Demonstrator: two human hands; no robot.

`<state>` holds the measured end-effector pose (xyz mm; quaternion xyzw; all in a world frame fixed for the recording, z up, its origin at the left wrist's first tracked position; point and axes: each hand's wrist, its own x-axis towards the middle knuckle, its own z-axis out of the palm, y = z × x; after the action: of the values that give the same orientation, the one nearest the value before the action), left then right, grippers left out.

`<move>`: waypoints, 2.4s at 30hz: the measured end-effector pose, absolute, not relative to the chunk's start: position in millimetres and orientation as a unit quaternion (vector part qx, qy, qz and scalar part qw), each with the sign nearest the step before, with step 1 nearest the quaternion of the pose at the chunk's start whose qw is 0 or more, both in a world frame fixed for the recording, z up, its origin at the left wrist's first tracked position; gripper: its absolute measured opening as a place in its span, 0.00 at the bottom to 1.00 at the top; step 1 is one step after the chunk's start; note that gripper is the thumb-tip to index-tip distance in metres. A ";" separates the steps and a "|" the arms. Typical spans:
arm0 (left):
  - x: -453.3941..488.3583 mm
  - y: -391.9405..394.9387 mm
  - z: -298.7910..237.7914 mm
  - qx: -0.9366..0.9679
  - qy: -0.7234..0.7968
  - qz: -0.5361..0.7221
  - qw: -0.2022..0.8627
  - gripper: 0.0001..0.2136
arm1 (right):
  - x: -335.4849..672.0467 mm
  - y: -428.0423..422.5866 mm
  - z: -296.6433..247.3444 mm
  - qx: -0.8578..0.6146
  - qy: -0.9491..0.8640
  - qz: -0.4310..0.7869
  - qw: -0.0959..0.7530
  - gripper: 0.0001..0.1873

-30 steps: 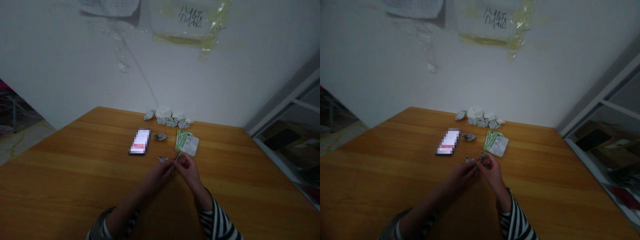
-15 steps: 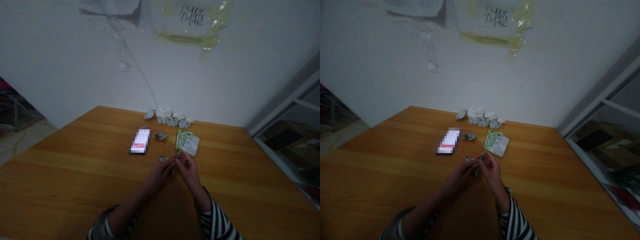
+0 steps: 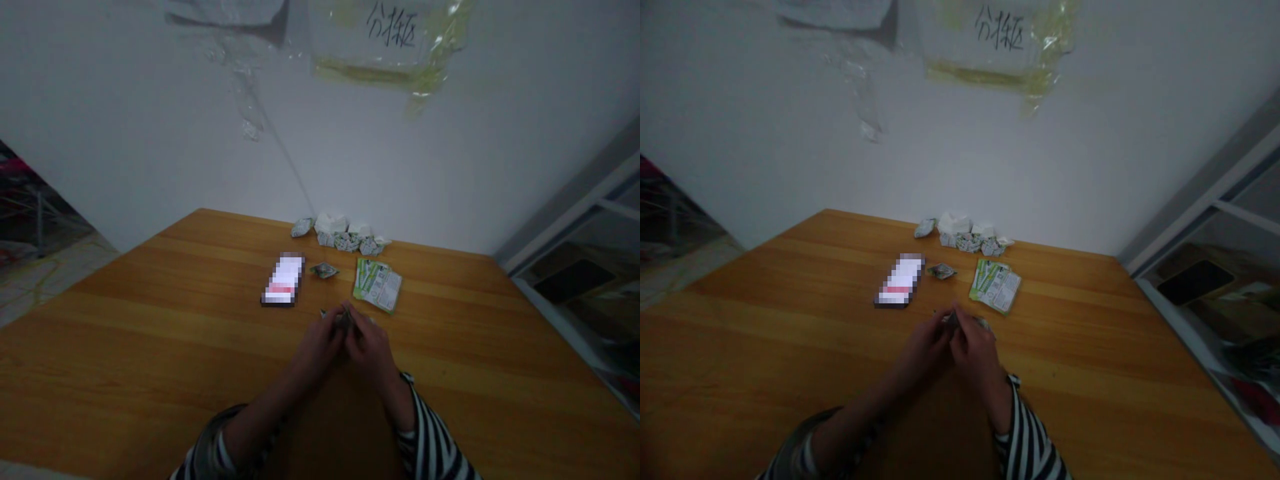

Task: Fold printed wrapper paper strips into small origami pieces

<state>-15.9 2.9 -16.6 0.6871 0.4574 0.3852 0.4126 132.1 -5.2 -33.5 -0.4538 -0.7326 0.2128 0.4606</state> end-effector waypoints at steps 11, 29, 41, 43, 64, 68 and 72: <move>-16.5 12.2 -20.8 0.540 0.397 0.480 0.566 0.18 | 131.5 0.2 -33.2 -0.463 -0.546 0.326 0.617 0.12; -23.1 17.4 -14.4 0.367 0.463 0.499 0.634 0.15 | 123.6 -10.5 -23.5 -0.436 -0.635 0.295 0.565 0.15; -20.3 16.7 -13.2 0.390 0.458 0.493 0.629 0.15 | 123.0 2.1 -33.3 -0.462 -0.552 0.441 0.536 0.17; -19.4 16.0 -11.6 0.415 0.425 0.478 0.647 0.16 | 125.5 3.3 -30.6 -0.439 -0.533 0.485 0.537 0.17; -17.2 17.3 -11.0 0.481 0.386 0.490 0.616 0.18 | 129.3 7.1 -38.5 -0.405 -0.473 0.565 0.541 0.21; -21.5 20.3 -16.1 0.505 0.404 0.481 0.592 0.18 | 130.1 2.5 -36.7 -0.390 -0.491 0.586 0.513 0.23; -25.1 21.6 -18.4 0.512 0.419 0.494 0.564 0.16 | 126.5 1.1 -37.3 -0.388 -0.511 0.575 0.507 0.26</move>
<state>-25.1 21.6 -18.4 0.5123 0.4191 0.4940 0.5637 126.5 1.1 -37.3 -0.3883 -0.5113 0.5753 0.5067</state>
